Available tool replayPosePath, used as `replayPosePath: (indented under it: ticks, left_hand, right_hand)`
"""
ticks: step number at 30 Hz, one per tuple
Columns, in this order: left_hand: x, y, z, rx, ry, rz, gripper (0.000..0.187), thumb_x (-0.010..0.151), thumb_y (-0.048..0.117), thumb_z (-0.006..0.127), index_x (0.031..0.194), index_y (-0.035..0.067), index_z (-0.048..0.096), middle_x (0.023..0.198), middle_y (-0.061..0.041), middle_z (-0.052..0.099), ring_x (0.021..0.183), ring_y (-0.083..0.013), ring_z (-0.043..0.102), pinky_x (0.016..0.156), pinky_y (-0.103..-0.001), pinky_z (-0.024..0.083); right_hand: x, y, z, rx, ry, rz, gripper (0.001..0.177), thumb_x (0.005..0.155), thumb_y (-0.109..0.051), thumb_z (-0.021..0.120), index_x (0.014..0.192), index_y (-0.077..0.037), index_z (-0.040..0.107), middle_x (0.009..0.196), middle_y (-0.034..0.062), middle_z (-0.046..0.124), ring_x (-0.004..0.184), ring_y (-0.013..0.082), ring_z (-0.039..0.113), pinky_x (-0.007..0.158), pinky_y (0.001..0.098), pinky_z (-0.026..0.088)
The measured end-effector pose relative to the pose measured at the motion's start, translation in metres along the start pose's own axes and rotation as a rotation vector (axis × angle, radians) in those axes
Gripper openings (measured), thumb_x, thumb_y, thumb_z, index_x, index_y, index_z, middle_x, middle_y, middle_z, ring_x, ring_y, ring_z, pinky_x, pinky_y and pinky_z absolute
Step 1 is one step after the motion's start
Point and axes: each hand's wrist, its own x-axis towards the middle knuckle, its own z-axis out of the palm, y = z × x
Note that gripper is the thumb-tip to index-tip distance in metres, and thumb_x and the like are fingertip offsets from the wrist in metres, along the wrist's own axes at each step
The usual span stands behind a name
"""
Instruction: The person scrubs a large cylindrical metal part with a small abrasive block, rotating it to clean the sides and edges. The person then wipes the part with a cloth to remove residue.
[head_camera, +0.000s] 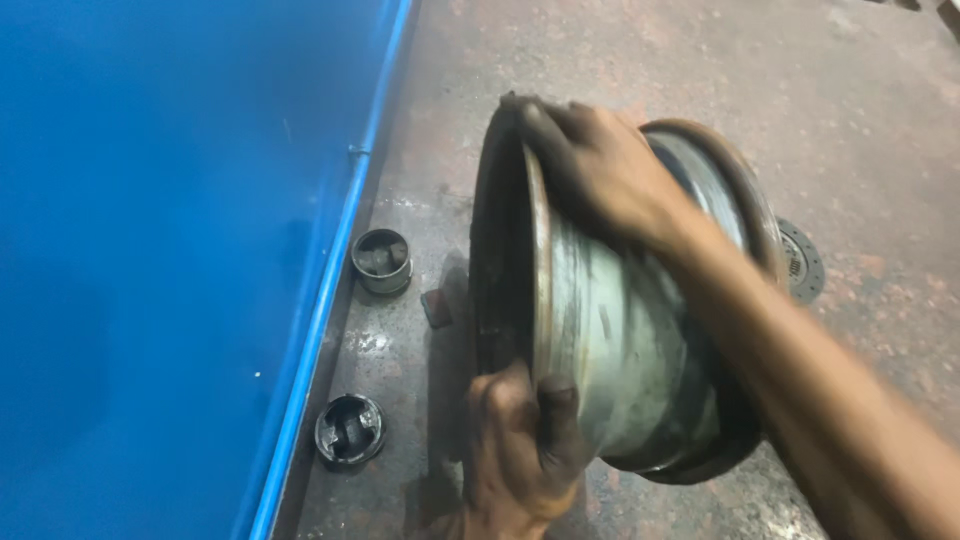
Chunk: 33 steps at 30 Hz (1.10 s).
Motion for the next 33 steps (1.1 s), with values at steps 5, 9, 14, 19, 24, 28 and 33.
replayPosePath:
  ticks: [5, 9, 14, 19, 24, 28, 33]
  left_hand:
    - [0.009, -0.006, -0.009, 0.159, 0.124, 0.444, 0.021, 0.117, 0.015, 0.055, 0.126, -0.001, 0.044, 0.103, -0.027, 0.062, 0.083, -0.0353, 0.062, 0.068, -0.045, 0.05]
    - [0.008, 0.011, -0.003, -0.188, -0.014, -0.139, 0.044, 0.109, 0.037, 0.051, 0.084, 0.001, 0.056, 0.062, -0.018, 0.056, 0.056, -0.0374, 0.058, 0.054, -0.048, 0.044]
    - [0.017, 0.012, -0.012, -0.294, -0.193, -0.328, 0.061, 0.103, 0.048, 0.046, 0.059, 0.006, 0.047, 0.046, -0.011, 0.047, 0.042, -0.0292, 0.061, 0.045, -0.044, 0.041]
    - [0.03, 0.02, -0.013, -0.259, -0.005, -0.055, 0.067, 0.116, 0.046, 0.035, 0.072, 0.0, 0.054, 0.055, -0.015, 0.053, 0.048, -0.0336, 0.056, 0.048, -0.045, 0.042]
    - [0.069, 0.012, -0.003, -0.29, -0.192, -0.411, 0.068, 0.107, 0.045, 0.038, 0.056, 0.003, 0.052, 0.045, -0.013, 0.053, 0.037, -0.0308, 0.06, 0.042, -0.046, 0.04]
    - [0.071, 0.003, 0.004, -0.294, -0.101, -0.364, 0.055, 0.109, 0.039, 0.036, 0.075, 0.002, 0.058, 0.05, -0.014, 0.055, 0.042, -0.031, 0.062, 0.046, -0.048, 0.045]
    - [0.0, -0.001, 0.008, -0.164, 0.161, -0.048, 0.05, 0.118, 0.027, 0.036, 0.097, -0.008, 0.063, 0.078, -0.026, 0.067, 0.063, -0.0405, 0.067, 0.054, -0.046, 0.048]
  right_hand:
    - [-0.082, 0.02, 0.033, -0.227, 0.405, -0.819, 0.046, 0.112, -0.029, 0.035, 0.14, 0.001, 0.057, 0.139, 0.0314, 0.064, 0.12, 0.041, 0.067, 0.109, 0.0609, 0.041]
    - [0.033, -0.014, -0.004, -0.199, 0.073, -0.259, 0.05, 0.112, -0.042, 0.041, 0.14, -0.009, 0.065, 0.106, 0.0266, 0.074, 0.094, 0.0338, 0.074, 0.088, 0.0475, 0.06]
    - [-0.054, 0.018, 0.018, -0.084, 0.207, -0.389, 0.051, 0.115, -0.04, 0.037, 0.142, -0.005, 0.062, 0.112, 0.0257, 0.075, 0.099, 0.0335, 0.073, 0.085, 0.0458, 0.059]
    - [-0.033, 0.035, 0.018, -0.12, 0.25, -0.664, 0.05, 0.113, -0.039, 0.04, 0.136, 0.0, 0.063, 0.122, 0.0222, 0.073, 0.11, 0.0278, 0.071, 0.093, 0.0422, 0.056]
    - [0.064, 0.012, -0.008, -0.002, 0.065, -0.433, 0.051, 0.104, -0.044, 0.049, 0.124, -0.003, 0.073, 0.112, 0.0152, 0.076, 0.106, 0.0248, 0.07, 0.092, 0.0388, 0.051]
    - [0.006, 0.033, 0.01, -0.059, 0.165, -0.291, 0.057, 0.114, -0.042, 0.035, 0.139, 0.002, 0.061, 0.131, 0.0297, 0.063, 0.118, 0.0382, 0.065, 0.1, 0.0496, 0.052]
    - [-0.096, 0.047, 0.061, -0.202, 0.417, -0.833, 0.049, 0.119, -0.036, 0.031, 0.154, -0.004, 0.047, 0.156, 0.0271, 0.055, 0.146, 0.034, 0.054, 0.124, 0.055, 0.043]
